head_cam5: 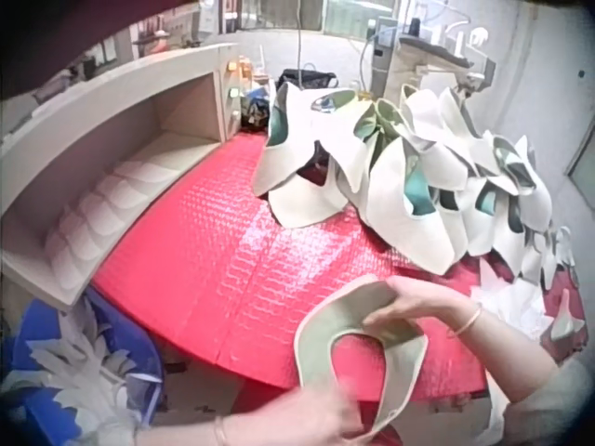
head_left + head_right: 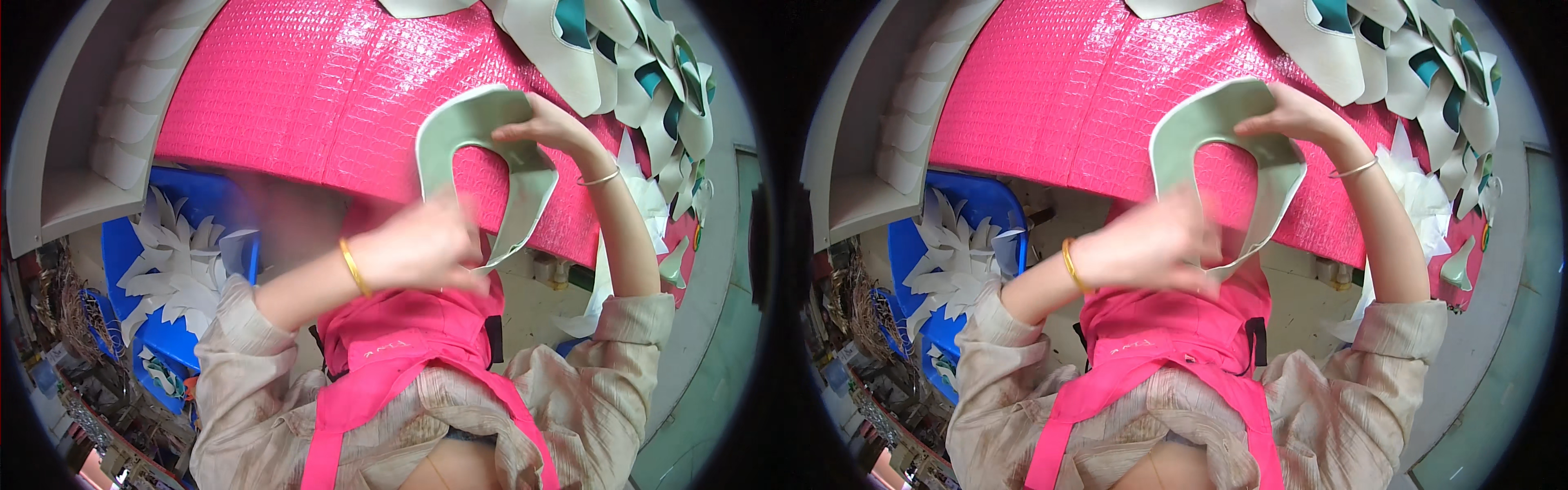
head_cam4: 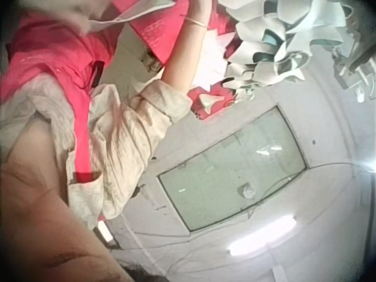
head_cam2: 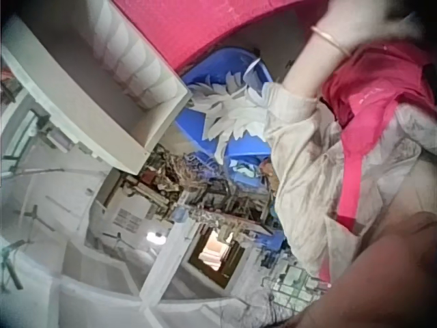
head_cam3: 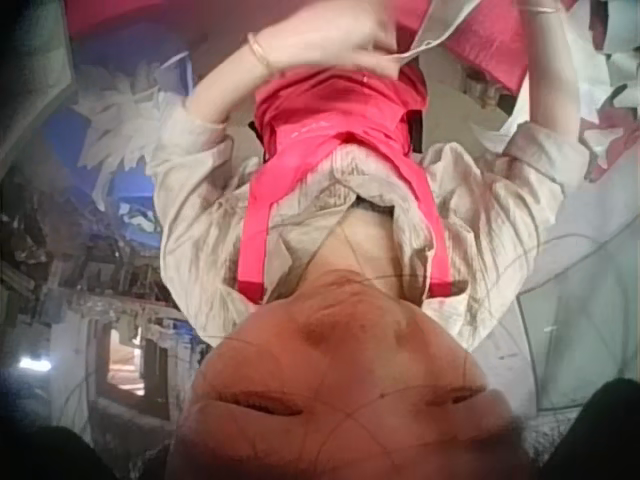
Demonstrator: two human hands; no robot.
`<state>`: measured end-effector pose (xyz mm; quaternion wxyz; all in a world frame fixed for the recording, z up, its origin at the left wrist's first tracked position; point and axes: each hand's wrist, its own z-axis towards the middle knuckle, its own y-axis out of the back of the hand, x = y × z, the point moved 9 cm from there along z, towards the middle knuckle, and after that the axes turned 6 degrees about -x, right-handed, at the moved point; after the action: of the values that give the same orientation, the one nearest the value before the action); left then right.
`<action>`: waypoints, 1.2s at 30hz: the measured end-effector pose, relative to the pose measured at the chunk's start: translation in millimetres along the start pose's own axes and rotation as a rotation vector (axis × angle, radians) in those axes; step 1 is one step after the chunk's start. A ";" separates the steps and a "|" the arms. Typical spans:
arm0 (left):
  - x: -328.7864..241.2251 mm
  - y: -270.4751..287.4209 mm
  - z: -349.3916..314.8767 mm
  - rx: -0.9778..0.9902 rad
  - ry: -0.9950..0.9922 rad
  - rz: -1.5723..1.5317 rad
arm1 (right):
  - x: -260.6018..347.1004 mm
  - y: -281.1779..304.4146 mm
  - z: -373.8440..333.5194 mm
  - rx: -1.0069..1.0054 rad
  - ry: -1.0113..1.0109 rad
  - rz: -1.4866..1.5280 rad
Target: The person assembles white slip-on shoes by hand. They pick up a shoe upper, insert a translucent white insole, and then fit a light green sole onto the bottom of the shoe. The person presses the edges to secure the sole and places the finished shoe on a pink work surface.
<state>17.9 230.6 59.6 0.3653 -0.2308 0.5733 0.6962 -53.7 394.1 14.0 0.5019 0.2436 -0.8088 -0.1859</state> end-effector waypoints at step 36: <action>48.1 -5.6 59.5 -0.580 0.188 0.656 | 12.6 -2.6 11.1 0.010 0.174 -1.077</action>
<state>-2.1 300.3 34.6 -0.0082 -0.1921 0.4280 0.8831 -68.0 385.3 17.0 0.3996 0.6402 -0.5262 -0.3919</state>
